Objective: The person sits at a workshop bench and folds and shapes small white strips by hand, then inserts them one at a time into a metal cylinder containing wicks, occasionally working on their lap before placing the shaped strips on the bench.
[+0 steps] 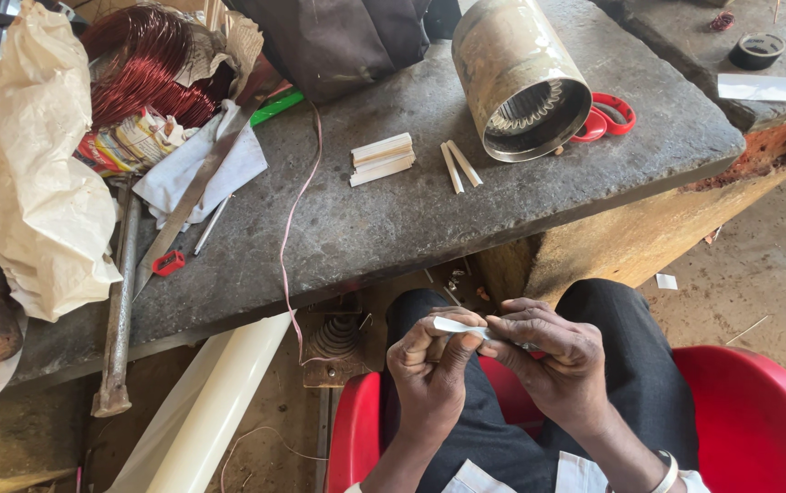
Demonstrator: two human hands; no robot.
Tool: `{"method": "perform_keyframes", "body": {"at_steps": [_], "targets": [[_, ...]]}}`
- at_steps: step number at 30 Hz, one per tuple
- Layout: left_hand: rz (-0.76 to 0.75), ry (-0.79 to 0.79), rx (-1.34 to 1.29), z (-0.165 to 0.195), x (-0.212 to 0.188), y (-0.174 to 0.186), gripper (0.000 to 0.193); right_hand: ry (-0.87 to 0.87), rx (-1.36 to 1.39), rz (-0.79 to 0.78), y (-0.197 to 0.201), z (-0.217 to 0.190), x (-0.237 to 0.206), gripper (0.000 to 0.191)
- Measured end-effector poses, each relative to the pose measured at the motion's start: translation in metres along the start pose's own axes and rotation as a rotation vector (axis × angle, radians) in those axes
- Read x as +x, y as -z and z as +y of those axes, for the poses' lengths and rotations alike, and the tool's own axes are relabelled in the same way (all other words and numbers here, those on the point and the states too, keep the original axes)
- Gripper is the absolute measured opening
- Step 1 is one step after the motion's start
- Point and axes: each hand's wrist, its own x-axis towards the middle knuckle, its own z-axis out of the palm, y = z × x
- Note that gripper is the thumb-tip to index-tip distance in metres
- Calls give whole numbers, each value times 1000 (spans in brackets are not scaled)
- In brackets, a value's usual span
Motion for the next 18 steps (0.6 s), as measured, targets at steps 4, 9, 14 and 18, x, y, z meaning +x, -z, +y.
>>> {"method": "perform_keyframes", "body": {"at_steps": [4,9,14,18], "targets": [[12,28,-9,4,1,-2,9,5,-22,1,-2,-4,2,23],[4,6,1,5,1,-3,8,26,-38,1,-2,-7,1,17],[-7,81,-38,-6,-4,5,8,74,-92,40,-5,-3,-2,18],[41,232,-186,-3,0,2,8,95,-173,16,-4,3,-8,21]]}}
